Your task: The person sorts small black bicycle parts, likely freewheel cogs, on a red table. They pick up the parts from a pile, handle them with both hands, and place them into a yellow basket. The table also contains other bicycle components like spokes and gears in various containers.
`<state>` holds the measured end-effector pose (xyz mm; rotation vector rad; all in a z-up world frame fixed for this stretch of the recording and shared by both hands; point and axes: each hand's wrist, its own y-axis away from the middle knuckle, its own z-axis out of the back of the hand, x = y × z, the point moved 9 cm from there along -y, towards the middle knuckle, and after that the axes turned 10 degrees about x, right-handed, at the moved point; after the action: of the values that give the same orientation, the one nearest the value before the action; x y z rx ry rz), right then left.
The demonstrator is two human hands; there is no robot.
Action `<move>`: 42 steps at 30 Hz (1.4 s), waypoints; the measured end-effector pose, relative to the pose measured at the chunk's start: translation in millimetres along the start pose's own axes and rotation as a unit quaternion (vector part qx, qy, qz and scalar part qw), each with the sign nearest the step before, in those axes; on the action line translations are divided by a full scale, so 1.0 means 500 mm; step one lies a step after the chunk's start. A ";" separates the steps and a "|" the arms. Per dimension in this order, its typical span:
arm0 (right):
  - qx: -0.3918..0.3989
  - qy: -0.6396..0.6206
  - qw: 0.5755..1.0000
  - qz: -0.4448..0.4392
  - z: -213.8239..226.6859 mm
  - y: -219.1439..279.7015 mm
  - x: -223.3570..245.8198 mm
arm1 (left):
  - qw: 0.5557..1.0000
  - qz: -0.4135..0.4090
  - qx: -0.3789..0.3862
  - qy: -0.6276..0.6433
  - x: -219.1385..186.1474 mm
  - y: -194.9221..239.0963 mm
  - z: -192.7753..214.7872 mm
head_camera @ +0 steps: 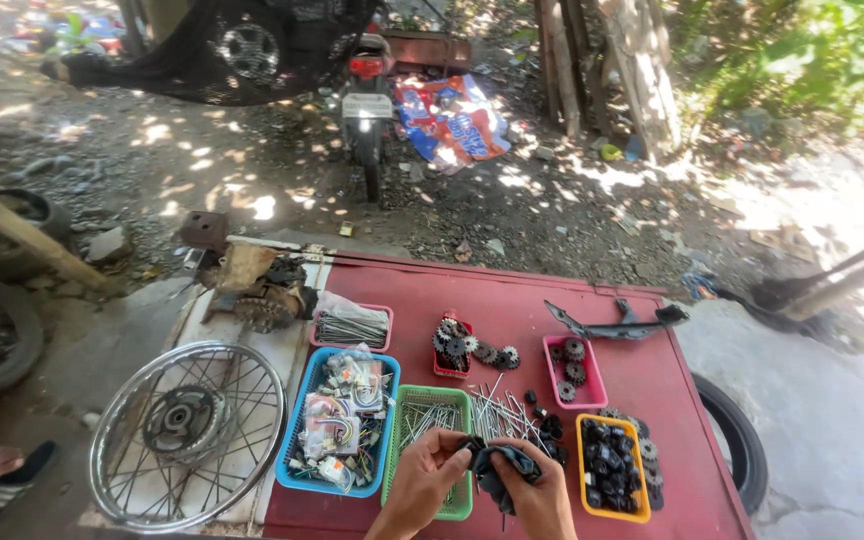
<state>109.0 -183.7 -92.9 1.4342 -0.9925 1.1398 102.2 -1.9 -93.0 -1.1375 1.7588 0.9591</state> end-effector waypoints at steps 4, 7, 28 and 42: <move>-0.064 -0.044 0.997 -0.008 -0.003 0.055 -0.014 | 0.999 0.025 0.047 0.006 0.005 0.001 -0.016; -0.079 -0.036 0.996 0.000 -0.005 0.090 0.006 | 0.997 0.039 0.068 0.029 0.017 0.002 -0.030; 0.061 0.057 0.996 -0.043 0.092 0.020 0.040 | 0.996 -0.030 -0.049 0.065 0.015 0.020 -0.127; 0.203 0.080 0.974 0.062 0.025 -0.015 0.080 | 0.989 -0.099 -0.065 0.086 -0.007 0.034 -0.117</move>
<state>126.9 -195.5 -56.1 1.5809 -0.7704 1.5930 74.2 -48.1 -64.9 -1.4885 1.6975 0.8865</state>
